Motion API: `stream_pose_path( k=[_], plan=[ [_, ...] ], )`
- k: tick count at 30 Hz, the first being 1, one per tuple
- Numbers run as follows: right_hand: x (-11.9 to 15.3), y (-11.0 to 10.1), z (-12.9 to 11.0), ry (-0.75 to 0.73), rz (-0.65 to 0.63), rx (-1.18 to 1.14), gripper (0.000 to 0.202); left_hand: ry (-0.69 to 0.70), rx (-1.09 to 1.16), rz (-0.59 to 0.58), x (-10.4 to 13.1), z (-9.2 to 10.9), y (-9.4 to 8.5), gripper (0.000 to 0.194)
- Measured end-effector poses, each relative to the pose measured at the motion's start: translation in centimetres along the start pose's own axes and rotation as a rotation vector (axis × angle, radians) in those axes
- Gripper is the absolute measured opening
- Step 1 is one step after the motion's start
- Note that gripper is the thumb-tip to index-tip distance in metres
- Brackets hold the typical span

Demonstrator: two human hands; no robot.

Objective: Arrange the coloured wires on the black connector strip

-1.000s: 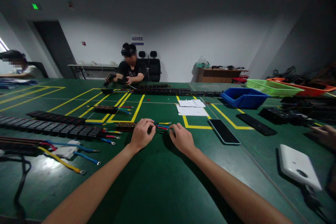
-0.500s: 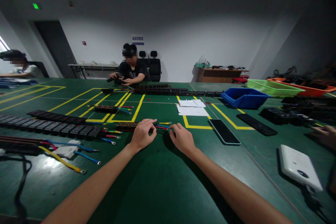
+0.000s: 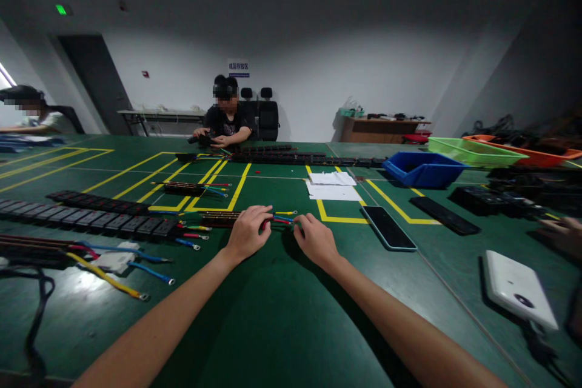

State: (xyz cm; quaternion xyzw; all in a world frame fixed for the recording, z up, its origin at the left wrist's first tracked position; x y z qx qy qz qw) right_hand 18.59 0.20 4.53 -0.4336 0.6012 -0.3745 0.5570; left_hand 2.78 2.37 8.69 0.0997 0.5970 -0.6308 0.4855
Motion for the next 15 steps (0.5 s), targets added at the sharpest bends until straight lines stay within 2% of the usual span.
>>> stream_pose_path(
  k=[7,11,15],
  plan=[
    [-0.08,0.12,0.03,0.013,-0.022,0.015,0.023,0.009,-0.061,-0.043,0.07,0.01,0.43,0.021],
    [-0.11,0.11,0.05,0.005,-0.010,0.009,0.023,0.007,-0.148,-0.017,-0.15,0.08,0.13,0.009],
    [-0.07,0.11,0.02,-0.005,0.005,-0.002,0.023,0.029,-0.202,-0.021,-0.48,0.48,0.15,0.010]
  ],
)
Point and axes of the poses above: each hand's wrist, its own x-axis away from the middle knuckle, its own y-axis out of the palm, z = x × y, the point moved 10 cm from there along -x, towards the middle knuckle, and after that the axes turned 8 degrees about x, right-handed, at the moved point
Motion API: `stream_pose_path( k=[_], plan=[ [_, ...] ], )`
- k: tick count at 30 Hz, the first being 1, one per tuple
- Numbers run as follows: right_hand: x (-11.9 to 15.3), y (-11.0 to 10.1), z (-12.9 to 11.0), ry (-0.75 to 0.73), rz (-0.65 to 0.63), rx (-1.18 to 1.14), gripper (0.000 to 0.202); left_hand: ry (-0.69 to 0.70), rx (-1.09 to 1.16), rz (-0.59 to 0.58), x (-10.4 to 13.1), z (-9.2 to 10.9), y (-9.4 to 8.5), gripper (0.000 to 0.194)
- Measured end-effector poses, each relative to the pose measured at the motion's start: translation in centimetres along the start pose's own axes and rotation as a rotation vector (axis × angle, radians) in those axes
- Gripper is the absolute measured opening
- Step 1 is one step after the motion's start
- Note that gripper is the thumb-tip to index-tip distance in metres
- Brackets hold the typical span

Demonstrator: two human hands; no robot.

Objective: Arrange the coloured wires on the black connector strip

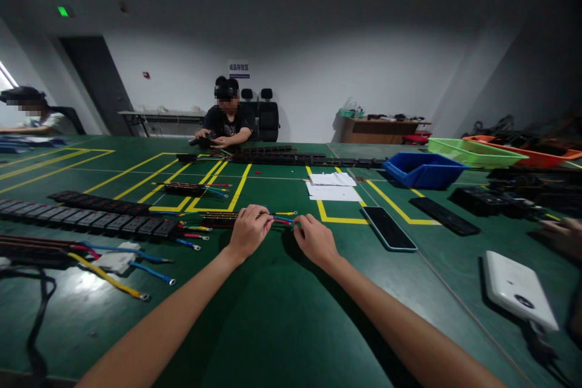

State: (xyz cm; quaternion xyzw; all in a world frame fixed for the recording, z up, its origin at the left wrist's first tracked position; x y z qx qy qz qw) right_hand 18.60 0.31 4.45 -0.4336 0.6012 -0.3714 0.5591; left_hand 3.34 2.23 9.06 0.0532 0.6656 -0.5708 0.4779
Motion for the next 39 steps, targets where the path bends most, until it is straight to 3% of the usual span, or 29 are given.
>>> stream_pose_path(
  k=[4,11,27,39],
  plan=[
    [0.1,-0.1,-0.1,-0.007,0.019,-0.005,0.022,0.020,0.034,-0.028,-0.2,0.0,0.4,0.012],
    [0.1,-0.2,-0.1,-0.012,0.015,-0.001,0.022,-0.065,0.127,-0.022,-0.1,-1.4,0.8,0.008],
    [0.1,0.1,-0.1,-0.003,-0.022,0.009,0.023,-0.105,0.153,-0.100,0.1,-1.9,2.3,0.009],
    [0.0,-0.3,-0.1,-0.019,0.043,-0.011,0.021,-0.131,0.246,-0.079,0.2,-2.1,1.7,0.009]
  ],
)
Point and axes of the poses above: each hand's wrist, its own x-axis away from the middle knuckle, its own y-axis out of the palm, z = x × y, the point moved 10 cm from there along -x, towards the middle knuckle, and after that the axes turned 8 degrees about x, right-handed, at the moved point
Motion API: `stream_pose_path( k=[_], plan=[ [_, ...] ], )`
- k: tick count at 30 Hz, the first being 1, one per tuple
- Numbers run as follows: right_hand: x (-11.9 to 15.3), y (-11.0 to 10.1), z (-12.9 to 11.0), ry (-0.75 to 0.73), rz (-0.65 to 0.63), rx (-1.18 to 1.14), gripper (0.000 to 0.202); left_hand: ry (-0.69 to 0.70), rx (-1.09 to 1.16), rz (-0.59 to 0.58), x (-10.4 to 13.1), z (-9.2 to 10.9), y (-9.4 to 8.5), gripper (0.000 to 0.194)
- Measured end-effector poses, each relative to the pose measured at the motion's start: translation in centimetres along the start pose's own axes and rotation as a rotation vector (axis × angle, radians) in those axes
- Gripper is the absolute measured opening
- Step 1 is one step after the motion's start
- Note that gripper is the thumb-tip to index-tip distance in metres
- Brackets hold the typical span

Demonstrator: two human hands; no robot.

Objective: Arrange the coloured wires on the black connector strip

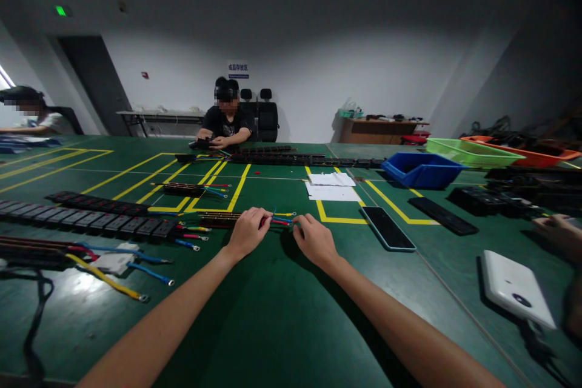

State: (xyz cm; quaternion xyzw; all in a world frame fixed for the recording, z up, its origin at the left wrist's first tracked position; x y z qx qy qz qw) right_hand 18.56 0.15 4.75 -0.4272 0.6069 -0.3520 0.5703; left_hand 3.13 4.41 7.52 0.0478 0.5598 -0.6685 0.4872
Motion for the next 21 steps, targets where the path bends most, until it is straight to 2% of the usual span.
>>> stream_pose_path(
  k=[8,21],
  plan=[
    [0.1,0.0,0.0,0.004,0.007,0.001,0.021,0.097,-0.031,0.019,-0.1,1.3,-0.4,0.015],
    [0.0,0.1,-0.1,0.011,-0.045,0.009,0.023,0.031,-0.161,-0.004,-0.1,1.2,-0.5,0.011]
  ],
)
Point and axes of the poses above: each hand's wrist, its own x-axis away from the middle knuckle, its own y-axis out of the palm, z = x × y, the point moved 10 cm from there along -x, towards the middle knuckle, and after that the axes turned 8 degrees about x, right-handed, at the moved point
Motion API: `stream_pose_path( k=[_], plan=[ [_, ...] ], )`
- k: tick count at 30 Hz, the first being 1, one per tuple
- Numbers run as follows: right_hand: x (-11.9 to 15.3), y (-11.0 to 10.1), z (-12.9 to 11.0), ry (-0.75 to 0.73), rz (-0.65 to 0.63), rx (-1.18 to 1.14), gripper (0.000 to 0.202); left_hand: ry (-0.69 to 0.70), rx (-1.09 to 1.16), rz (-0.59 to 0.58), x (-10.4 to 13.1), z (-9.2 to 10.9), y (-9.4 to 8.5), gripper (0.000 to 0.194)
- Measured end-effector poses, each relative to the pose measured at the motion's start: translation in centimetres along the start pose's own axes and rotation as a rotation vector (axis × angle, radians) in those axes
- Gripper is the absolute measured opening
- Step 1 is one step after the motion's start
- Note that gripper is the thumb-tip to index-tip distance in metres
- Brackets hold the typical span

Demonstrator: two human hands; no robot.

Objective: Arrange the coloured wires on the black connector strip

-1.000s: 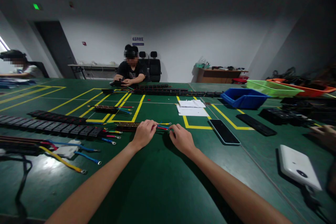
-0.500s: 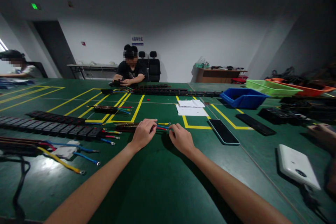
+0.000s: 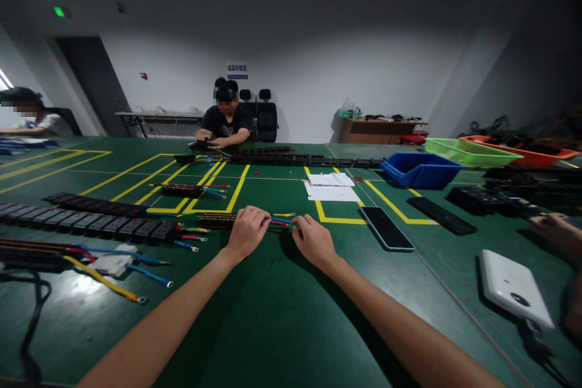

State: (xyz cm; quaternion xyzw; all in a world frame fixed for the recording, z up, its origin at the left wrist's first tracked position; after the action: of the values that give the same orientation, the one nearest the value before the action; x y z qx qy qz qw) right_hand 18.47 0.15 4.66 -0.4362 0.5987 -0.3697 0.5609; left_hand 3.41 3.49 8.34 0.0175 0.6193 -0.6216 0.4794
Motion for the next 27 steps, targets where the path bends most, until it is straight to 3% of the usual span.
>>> stream_pose_path(
  k=[27],
  plan=[
    [0.04,-0.11,0.01,0.002,-0.006,-0.007,0.023,-0.023,0.059,-0.005,0.05,-0.16,0.12,0.015]
  ],
)
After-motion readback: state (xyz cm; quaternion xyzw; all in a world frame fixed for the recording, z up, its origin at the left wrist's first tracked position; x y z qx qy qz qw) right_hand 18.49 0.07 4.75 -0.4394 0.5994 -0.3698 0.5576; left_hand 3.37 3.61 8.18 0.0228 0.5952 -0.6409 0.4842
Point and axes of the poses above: each hand's wrist, its own x-axis away from the middle knuckle, its own y-axis out of the palm, z = x × y, the point moved 10 cm from there along -x, towards the middle knuckle, and after that the axes turned 8 degrees about x, right-handed, at the moved point
